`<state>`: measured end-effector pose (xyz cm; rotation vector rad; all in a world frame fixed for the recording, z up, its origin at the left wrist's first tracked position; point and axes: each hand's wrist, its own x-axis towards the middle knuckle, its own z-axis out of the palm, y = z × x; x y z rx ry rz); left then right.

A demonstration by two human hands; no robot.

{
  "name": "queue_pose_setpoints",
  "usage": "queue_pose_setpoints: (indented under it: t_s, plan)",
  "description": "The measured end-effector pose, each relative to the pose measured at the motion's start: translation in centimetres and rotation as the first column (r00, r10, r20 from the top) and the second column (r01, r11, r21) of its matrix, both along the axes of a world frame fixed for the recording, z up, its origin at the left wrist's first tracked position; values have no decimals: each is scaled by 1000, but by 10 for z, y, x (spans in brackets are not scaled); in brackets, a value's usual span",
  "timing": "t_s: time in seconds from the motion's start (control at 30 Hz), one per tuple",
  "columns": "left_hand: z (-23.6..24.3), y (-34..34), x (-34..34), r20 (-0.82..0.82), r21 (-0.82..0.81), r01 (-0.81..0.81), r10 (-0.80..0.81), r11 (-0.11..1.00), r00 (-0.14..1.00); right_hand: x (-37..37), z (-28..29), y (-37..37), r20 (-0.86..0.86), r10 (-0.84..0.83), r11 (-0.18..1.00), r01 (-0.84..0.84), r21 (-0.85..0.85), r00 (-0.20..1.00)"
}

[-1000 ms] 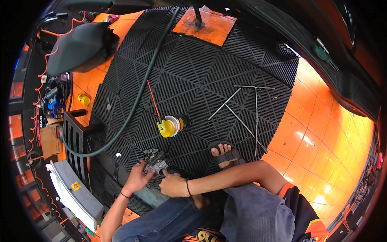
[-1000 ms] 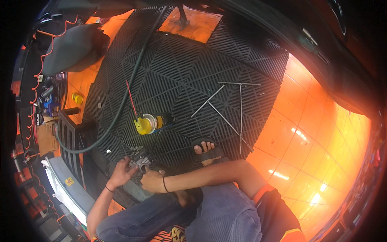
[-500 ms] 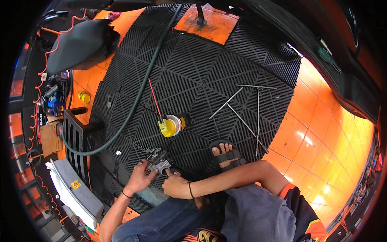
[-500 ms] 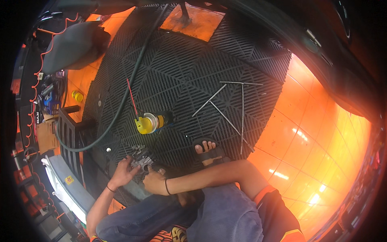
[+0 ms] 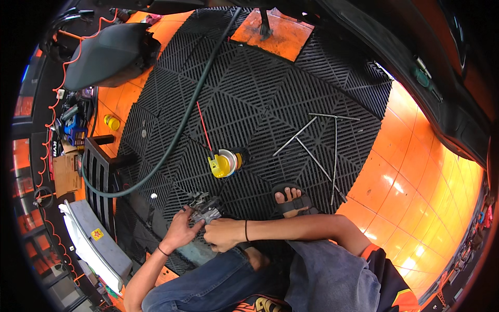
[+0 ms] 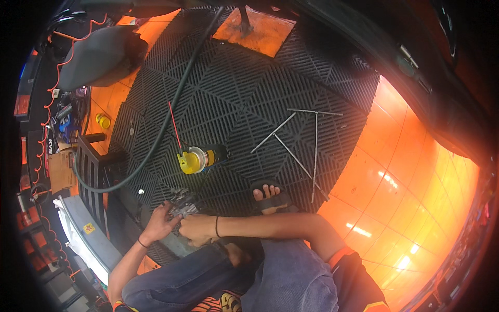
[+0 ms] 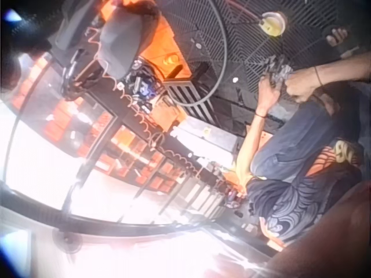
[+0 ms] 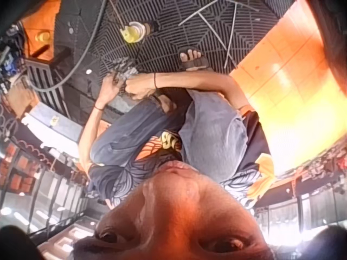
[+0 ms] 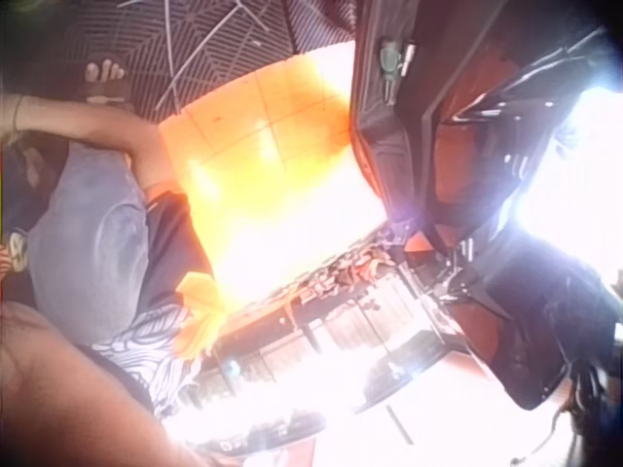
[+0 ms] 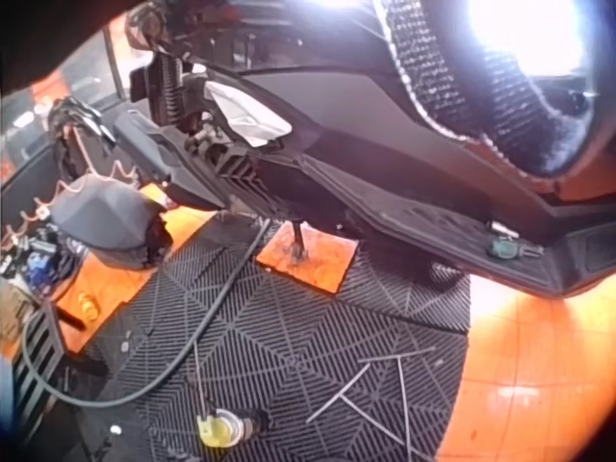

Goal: The person sprays a carburetor with a cleaning agent while sitting on the floor, then stands to install the carburetor into the motorcycle's engine bay. They use a T-handle wrench to tighten the mounting bolts and secure the component.

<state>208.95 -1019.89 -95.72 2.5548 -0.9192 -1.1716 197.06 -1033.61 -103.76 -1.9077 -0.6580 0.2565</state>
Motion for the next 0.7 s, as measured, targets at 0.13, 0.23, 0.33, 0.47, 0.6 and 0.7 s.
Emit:
queue_pose_setpoints:
  t_s: [0.13,0.23,0.33,0.47,0.6,0.7]
  plan:
    - [-7,10,9,-9,31,-33,33,999,999,5,4,-7,10,-26,998,25,58,1000]
    - [-9,7,8,-42,71,-67,70,995,997,8,15,-19,-75,-9,987,21,157,997]
    - [-9,5,4,6,28,-32,32,999,999,8,19,-25,-148,-81,943,124,309,986]
    - [-28,28,0,156,-74,-60,71,995,985,17,25,-31,-690,-61,659,548,515,722]
    - [-12,10,-3,171,-50,-198,204,979,964,27,9,-22,-885,262,66,908,414,384]
    - [-1,-5,-11,178,-99,-215,230,972,957,33,8,-23,-852,374,-86,929,361,366]
